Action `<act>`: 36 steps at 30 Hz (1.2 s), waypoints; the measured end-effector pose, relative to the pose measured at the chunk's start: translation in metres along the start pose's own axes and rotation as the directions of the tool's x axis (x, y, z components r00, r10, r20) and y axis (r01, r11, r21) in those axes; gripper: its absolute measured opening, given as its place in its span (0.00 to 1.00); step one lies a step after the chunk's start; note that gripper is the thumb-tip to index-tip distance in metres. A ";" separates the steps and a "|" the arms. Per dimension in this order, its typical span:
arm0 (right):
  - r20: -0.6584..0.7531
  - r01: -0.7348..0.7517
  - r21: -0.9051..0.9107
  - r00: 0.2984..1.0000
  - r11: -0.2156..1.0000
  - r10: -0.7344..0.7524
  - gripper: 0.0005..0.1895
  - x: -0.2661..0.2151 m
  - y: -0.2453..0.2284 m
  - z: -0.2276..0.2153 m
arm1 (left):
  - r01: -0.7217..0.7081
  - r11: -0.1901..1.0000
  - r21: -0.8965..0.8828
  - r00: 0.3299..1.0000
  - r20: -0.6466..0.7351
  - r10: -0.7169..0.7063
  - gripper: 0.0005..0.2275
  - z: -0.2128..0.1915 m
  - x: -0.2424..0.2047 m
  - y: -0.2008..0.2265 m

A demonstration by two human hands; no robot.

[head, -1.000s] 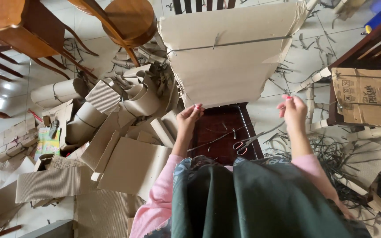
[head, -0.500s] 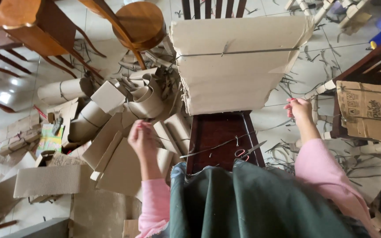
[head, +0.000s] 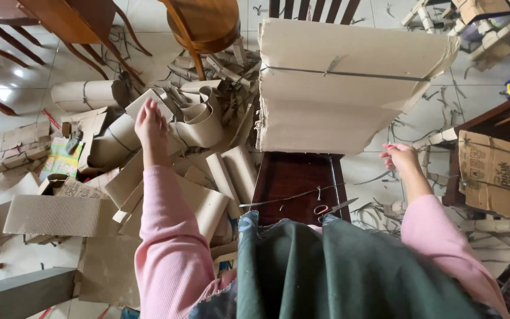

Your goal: The person ties a piece of gray cord around a stack of cardboard sheets resting on a wooden chair. They wrap the cord, tie a knot, and use scissors to trim the excess cord. The process is repeated for a second cord.

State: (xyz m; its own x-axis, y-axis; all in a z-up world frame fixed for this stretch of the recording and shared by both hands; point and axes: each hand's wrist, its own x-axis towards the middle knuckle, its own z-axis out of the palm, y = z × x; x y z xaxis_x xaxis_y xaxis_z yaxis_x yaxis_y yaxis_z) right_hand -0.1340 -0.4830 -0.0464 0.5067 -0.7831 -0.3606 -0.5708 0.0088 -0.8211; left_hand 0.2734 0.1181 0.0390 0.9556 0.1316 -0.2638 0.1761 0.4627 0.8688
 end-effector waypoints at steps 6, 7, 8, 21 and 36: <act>-0.019 0.003 0.021 1.000 1.000 -0.002 0.16 -0.016 -0.017 0.004 | -0.140 0.968 -0.208 0.989 0.016 0.147 0.12 0.013 0.018 0.015; -0.029 -0.002 0.024 1.000 1.000 0.003 0.16 -0.023 -0.020 0.001 | -0.137 0.958 -0.250 0.991 -0.032 0.133 0.13 0.004 0.027 0.005; -0.042 -0.008 0.034 0.999 0.999 0.009 0.16 -0.026 -0.020 0.000 | -0.130 0.960 -0.248 0.991 -0.015 0.130 0.13 -0.001 0.021 0.005; -0.080 -0.009 -0.162 0.997 0.987 -0.004 0.19 -0.055 -0.031 -0.003 | 0.205 0.895 -0.397 0.951 -0.135 -0.277 0.07 -0.096 0.067 -0.058; -0.046 0.060 -0.100 0.997 0.993 -0.065 0.14 -0.039 0.019 -0.035 | 0.152 0.692 -0.706 0.987 0.071 -0.144 0.05 0.021 0.068 -0.049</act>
State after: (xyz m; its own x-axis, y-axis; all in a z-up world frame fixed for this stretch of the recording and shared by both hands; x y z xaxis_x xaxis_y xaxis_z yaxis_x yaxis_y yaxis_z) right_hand -0.1876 -0.4743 -0.0324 0.5127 -0.8096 -0.2859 -0.6009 -0.1004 -0.7930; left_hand 0.3345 0.0863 -0.0129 0.9346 0.0006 -0.3558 0.1003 0.9590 0.2649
